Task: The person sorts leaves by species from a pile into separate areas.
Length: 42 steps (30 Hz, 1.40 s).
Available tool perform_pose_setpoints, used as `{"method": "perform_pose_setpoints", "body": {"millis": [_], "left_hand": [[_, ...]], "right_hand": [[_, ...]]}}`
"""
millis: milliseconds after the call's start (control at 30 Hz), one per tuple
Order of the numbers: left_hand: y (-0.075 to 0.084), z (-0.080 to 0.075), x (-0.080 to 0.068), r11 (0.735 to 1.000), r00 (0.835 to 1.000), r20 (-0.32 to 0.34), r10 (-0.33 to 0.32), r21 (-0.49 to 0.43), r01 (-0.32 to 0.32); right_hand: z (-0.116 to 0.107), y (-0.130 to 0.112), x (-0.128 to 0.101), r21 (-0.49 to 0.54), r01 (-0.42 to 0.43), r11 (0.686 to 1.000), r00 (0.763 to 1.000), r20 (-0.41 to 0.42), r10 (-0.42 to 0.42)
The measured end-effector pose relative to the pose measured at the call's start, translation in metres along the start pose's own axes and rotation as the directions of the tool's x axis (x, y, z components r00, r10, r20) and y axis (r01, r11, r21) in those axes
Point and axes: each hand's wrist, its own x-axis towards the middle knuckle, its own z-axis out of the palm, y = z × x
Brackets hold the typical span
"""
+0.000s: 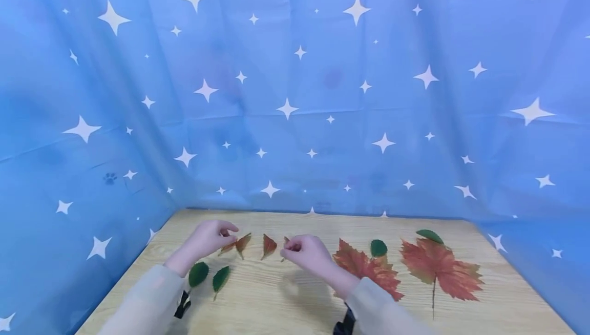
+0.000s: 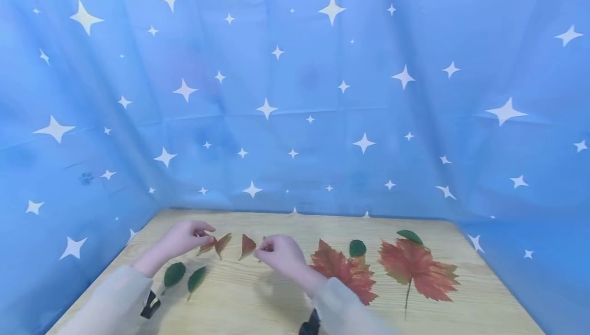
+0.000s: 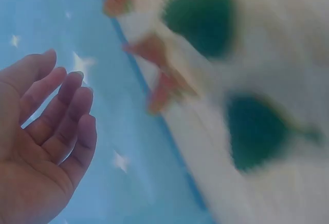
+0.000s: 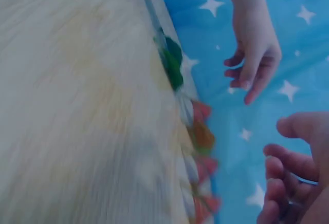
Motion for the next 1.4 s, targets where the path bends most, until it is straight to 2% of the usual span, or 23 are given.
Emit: {"method": "perform_pose_setpoints", "body": {"millis": [100,267,333,467,633,800,900,1033,1133,1233,1400], "left_hand": [[0.02,0.01,0.014,0.999,0.999,0.021,0.028,-0.036,-0.027],[0.055,0.028,0.034,0.988,0.986,0.069,0.149,-0.059,-0.145],[0.068,0.036,0.041,0.98,0.977,0.094,0.192,-0.078,-0.185],[0.096,0.054,0.055,0.967,0.961,0.146,0.237,-0.133,-0.218],[0.127,0.081,0.074,0.957,0.952,0.179,0.248,-0.198,-0.212],[0.145,0.117,0.089,0.941,0.952,0.178,0.248,-0.279,-0.193],[0.154,0.14,0.097,0.928,0.955,0.177,0.238,-0.331,-0.17],[0.17,0.167,0.108,0.888,0.961,0.167,0.219,-0.443,-0.125],[0.182,0.183,0.113,0.866,0.962,0.168,0.213,-0.489,-0.106],[0.193,0.196,0.119,0.861,0.962,0.176,0.209,-0.5,-0.095],[0.207,0.215,0.127,0.876,0.966,0.167,0.197,-0.473,-0.096]], "right_hand": [[-0.028,0.02,-0.01,-0.06,0.0,0.998,1.0,-0.013,0.0],[-0.075,0.051,-0.026,-0.138,-0.073,0.988,0.994,-0.086,0.061],[-0.094,0.06,-0.033,-0.146,-0.134,0.98,0.985,-0.132,0.115],[-0.134,0.08,-0.042,-0.175,-0.214,0.961,0.962,-0.208,0.176],[-0.182,0.109,-0.045,-0.272,-0.229,0.935,0.95,-0.272,0.154],[-0.215,0.14,-0.049,-0.333,-0.257,0.907,0.935,-0.323,0.146],[-0.228,0.16,-0.052,-0.321,-0.276,0.906,0.927,-0.339,0.162],[-0.247,0.186,-0.059,-0.287,-0.297,0.911,0.914,-0.363,0.183],[-0.258,0.204,-0.063,-0.284,-0.312,0.907,0.906,-0.377,0.193],[-0.266,0.219,-0.067,-0.281,-0.331,0.901,0.896,-0.392,0.206],[-0.27,0.239,-0.076,-0.267,-0.376,0.888,0.874,-0.422,0.243]]}}
